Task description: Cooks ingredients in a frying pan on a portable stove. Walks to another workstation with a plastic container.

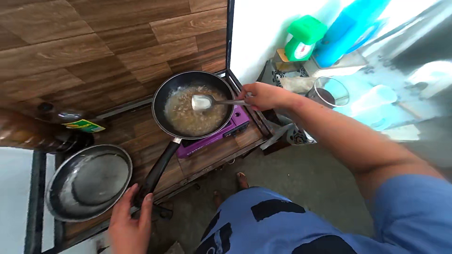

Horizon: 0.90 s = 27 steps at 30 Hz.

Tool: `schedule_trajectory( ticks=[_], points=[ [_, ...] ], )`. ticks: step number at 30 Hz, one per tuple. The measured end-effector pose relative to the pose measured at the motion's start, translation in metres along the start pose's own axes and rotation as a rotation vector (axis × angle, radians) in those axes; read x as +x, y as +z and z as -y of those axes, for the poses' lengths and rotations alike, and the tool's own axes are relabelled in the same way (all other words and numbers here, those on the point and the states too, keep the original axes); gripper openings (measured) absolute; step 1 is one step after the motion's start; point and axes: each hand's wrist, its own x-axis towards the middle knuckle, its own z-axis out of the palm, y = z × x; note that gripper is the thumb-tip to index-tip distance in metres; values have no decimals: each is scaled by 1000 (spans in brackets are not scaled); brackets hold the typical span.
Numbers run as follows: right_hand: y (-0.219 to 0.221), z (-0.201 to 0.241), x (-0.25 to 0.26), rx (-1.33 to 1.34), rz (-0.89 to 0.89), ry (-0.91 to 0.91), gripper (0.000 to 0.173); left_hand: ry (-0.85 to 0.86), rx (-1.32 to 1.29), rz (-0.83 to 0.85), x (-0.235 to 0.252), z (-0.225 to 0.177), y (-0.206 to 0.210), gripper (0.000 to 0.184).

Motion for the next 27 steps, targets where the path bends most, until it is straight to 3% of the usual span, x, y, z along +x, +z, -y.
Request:
schedule_trajectory(
  ticks=[4, 8, 14, 18, 21, 27],
  points=[
    [-2, -12, -3, 191, 141, 161, 24, 0, -6, -11, 0, -1, 4, 52],
    [5, -14, 10, 152, 157, 211, 24, -13, -33, -14, 1, 3, 6, 53],
    [29, -14, 40, 12, 50, 148, 26, -10, -37, -23, 1, 6, 8, 53],
    [47, -3, 48, -278, -137, 25, 29, -11, -44, -39, 0, 8, 9, 54],
    [47, 16, 40, -491, -231, 67, 33, 10, -55, -64, -4, 17, 7, 56],
    [31, -1, 46, -260, -275, 121, 30, -5, -104, -93, -15, 29, 6, 57]
  ],
)
